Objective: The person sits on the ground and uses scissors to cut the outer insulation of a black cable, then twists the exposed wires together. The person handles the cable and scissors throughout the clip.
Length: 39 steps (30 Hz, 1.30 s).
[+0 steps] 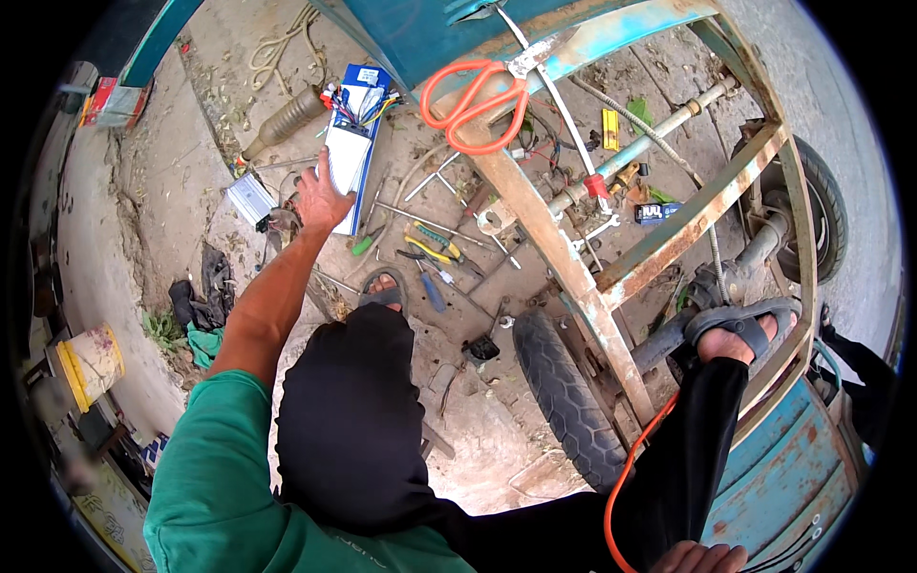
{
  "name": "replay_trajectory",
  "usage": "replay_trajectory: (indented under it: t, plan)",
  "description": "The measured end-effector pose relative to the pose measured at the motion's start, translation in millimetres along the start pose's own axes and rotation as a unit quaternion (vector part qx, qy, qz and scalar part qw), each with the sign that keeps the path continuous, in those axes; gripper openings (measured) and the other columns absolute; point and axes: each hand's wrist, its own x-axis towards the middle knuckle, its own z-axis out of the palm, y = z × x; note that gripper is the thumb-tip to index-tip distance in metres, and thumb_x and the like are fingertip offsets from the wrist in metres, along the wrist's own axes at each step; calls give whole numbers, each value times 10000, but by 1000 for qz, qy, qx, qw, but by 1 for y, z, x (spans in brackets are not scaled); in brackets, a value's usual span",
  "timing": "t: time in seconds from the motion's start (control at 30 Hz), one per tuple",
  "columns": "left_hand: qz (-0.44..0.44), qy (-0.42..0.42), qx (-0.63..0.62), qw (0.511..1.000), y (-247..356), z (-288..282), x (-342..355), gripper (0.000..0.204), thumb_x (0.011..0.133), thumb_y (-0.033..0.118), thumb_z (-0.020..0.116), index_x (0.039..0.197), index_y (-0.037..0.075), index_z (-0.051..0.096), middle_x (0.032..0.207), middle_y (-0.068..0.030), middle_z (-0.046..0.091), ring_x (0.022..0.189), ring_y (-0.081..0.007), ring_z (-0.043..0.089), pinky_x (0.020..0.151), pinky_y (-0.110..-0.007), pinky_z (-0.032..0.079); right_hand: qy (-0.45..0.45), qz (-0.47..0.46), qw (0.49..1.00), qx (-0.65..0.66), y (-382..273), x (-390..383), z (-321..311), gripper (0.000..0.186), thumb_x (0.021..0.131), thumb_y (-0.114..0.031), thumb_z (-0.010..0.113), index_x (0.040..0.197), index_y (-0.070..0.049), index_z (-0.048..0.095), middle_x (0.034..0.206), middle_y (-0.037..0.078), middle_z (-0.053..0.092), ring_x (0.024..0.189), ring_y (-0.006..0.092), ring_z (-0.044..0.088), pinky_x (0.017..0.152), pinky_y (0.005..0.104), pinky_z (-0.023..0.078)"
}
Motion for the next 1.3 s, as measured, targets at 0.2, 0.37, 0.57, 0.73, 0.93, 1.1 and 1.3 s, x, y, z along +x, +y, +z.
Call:
replay_trajectory:
  t: [0.2,0.37,0.57,0.73,0.93,1.1,1.3]
  plan:
    - [19,-36,-48,998,4,-12,7,1092,669,361,811,1524,145,166,1271,-248,445,1192,-421,455,989,-499,422,-1,-6,1000,-7,4,0,0,185,933,-220,609,863,-98,489,627,-43,426,488,84,401,608,296,368]
    - [-14,-150,-322,935,-75,23,52,1052,709,468,798,1413,-134,298,1383,-302,455,1293,-335,465,1077,-381,367,-30,-4,1000,-5,4,4,-3,188,934,-223,615,868,-99,491,629,-44,435,493,84,412,603,291,367]
    - [-83,-230,-371,896,-57,23,60,1060,697,466,813,1443,-78,294,1367,-253,490,1260,-322,491,1063,-393,383,-11,9,1000,-8,4,3,-6,193,928,-222,627,863,-99,494,617,-45,439,488,81,413,593,289,363]
    - [-98,-240,-359,897,-49,22,61,1125,672,474,829,1475,-45,236,1361,-225,497,1259,-297,489,1054,-395,391,-21,12,1000,-3,4,6,-6,186,920,-213,636,866,-96,503,605,-46,436,482,83,411,588,286,362]
    - [-53,-196,-151,967,-32,23,65,1293,553,595,842,1528,83,163,1454,-303,327,1355,-422,351,1093,-502,328,2,5,1000,-15,5,4,-4,178,912,-200,640,869,-89,507,609,-43,443,485,86,417,585,286,365]
    - [-17,-72,-73,995,31,-7,8,1194,557,537,853,1505,175,223,1277,-254,397,1207,-460,418,1007,-547,375,24,7,999,-20,1,1,2,195,919,-213,631,861,-91,491,598,-45,425,482,86,413,596,290,378]
    - [-34,-86,-81,992,44,-15,0,1149,592,436,842,1512,228,185,1371,-220,348,1276,-427,370,1030,-557,337,6,-2,1000,-8,3,-3,0,199,953,-224,586,855,-96,470,587,-45,395,464,79,383,578,283,358]
